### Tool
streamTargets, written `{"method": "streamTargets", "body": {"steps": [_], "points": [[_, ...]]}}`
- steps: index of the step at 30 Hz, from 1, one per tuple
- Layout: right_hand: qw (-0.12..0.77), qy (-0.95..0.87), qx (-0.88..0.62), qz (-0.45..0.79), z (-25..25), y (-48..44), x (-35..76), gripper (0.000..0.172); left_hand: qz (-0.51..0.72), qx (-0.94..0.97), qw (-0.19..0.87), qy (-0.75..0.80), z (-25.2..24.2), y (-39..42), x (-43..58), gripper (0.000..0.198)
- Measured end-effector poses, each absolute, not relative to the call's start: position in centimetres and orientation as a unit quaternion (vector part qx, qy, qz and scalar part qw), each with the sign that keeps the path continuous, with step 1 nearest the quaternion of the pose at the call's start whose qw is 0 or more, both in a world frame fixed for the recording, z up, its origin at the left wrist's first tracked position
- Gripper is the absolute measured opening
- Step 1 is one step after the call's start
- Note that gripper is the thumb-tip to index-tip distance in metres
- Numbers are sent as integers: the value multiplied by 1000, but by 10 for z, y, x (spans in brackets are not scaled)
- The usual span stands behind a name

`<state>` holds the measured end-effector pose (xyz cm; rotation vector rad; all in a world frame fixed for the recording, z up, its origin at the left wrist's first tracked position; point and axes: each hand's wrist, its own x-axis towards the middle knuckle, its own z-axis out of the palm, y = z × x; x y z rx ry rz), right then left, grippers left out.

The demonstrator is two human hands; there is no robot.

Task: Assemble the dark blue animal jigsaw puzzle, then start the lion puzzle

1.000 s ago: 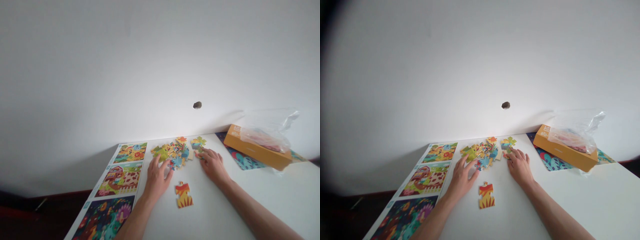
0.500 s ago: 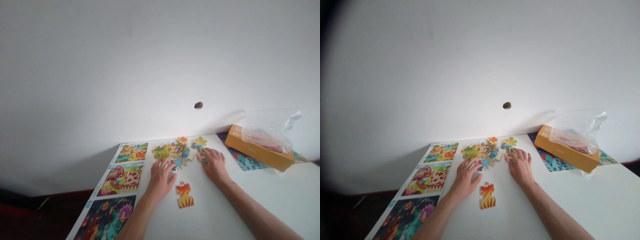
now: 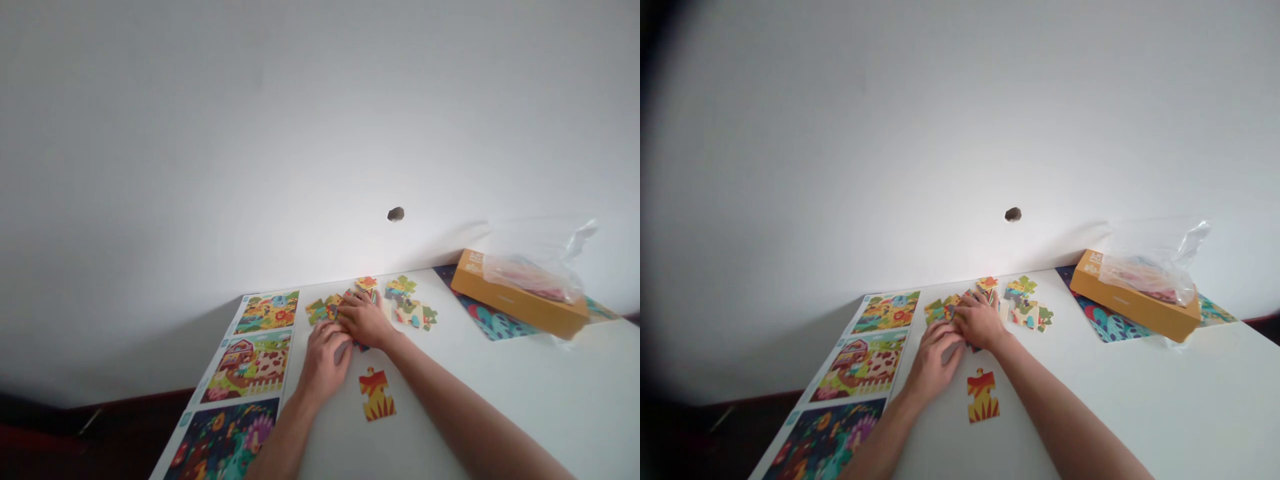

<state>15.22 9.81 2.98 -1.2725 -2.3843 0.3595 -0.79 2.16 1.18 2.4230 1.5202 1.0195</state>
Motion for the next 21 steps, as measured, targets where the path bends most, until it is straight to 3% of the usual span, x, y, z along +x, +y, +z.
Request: {"method": "streamTargets", "body": {"steps": [2, 4, 6, 9, 13, 18, 21], "points": [[224, -847, -466, 118, 23, 95, 151, 27, 339, 755, -10, 561, 8, 23, -10, 18], [243, -834, -486, 97, 20, 92, 155, 25, 318, 719, -54, 615, 3, 24, -10, 28], [253, -819, -509, 73, 20, 91, 159, 24, 287, 704, -69, 647, -2, 24, -9, 40], [268, -805, -527, 56, 20, 91, 160, 23, 266, 704, -63, 655, -6, 24, -6, 39], [272, -827, -489, 58, 16, 94, 152, 43, 287, 702, -56, 650, -5, 24, -6, 37], [263, -830, -489, 48, 12, 96, 148, 28, 348, 714, -6, 607, 8, 22, -7, 25], [280, -824, -490, 47, 12, 96, 151, 24, 366, 790, 106, 480, 20, 15, -4, 9]]}}
